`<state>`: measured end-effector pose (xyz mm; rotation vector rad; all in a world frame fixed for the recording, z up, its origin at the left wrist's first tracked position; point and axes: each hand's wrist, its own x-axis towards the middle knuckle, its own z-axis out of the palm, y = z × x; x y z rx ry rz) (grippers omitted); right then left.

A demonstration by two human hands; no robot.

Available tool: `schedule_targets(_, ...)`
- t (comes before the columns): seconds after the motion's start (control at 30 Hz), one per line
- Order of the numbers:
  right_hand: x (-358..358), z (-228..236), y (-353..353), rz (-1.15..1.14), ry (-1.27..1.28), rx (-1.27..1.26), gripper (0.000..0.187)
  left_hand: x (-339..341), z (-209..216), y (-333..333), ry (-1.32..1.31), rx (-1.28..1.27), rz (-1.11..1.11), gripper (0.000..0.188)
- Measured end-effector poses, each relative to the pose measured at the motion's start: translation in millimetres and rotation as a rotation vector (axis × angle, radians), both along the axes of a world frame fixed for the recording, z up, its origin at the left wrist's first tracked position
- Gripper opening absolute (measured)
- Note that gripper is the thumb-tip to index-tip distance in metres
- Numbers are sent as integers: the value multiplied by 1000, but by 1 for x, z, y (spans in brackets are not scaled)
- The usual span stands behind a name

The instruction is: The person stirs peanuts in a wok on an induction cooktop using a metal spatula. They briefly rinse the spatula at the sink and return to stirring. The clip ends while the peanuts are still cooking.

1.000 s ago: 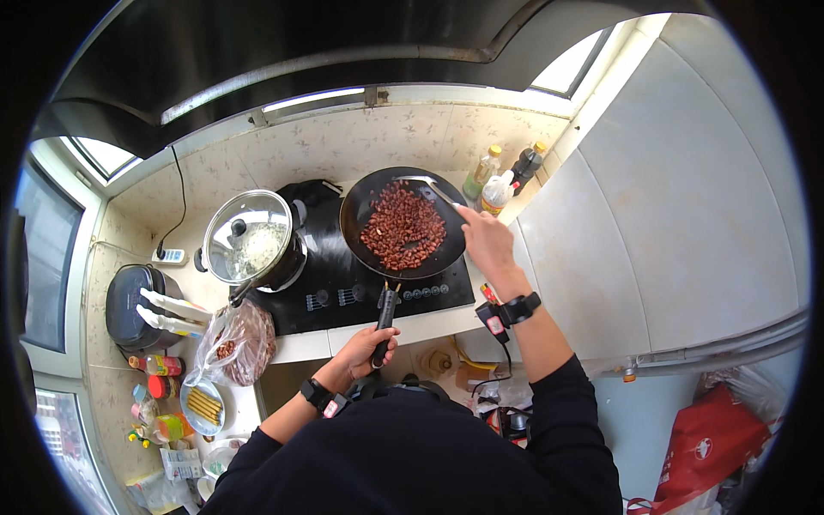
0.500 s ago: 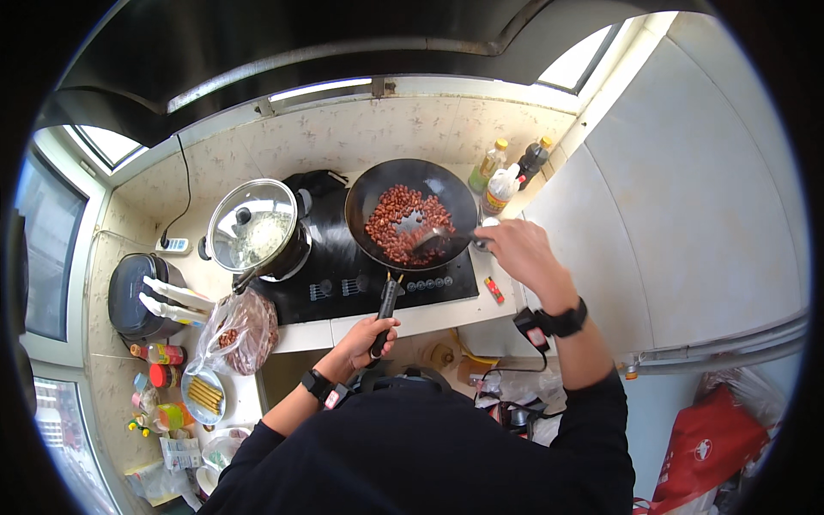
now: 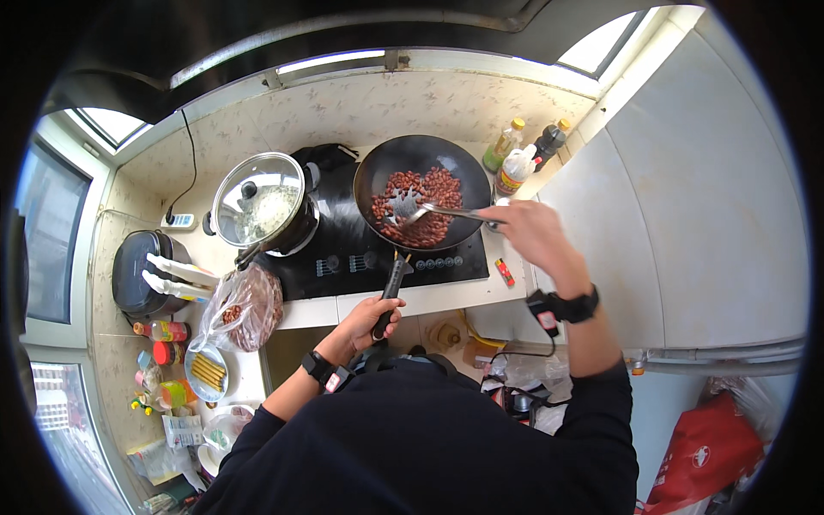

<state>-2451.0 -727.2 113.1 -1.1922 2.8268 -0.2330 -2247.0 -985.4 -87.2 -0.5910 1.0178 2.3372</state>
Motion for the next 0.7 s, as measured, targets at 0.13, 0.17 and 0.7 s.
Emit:
schedule_targets(0.13,11,57,30,-45,-63,113,31,0,-2,1,-4,27,15,23)
schedule_targets(0.17,10,56,30,-129,-84,140,30,0,-3,1,1,27,15,23)
schedule_targets(0.7,-19,-53,-27,-36,-140,-231,37,2,-2,2,15,12,20,25)
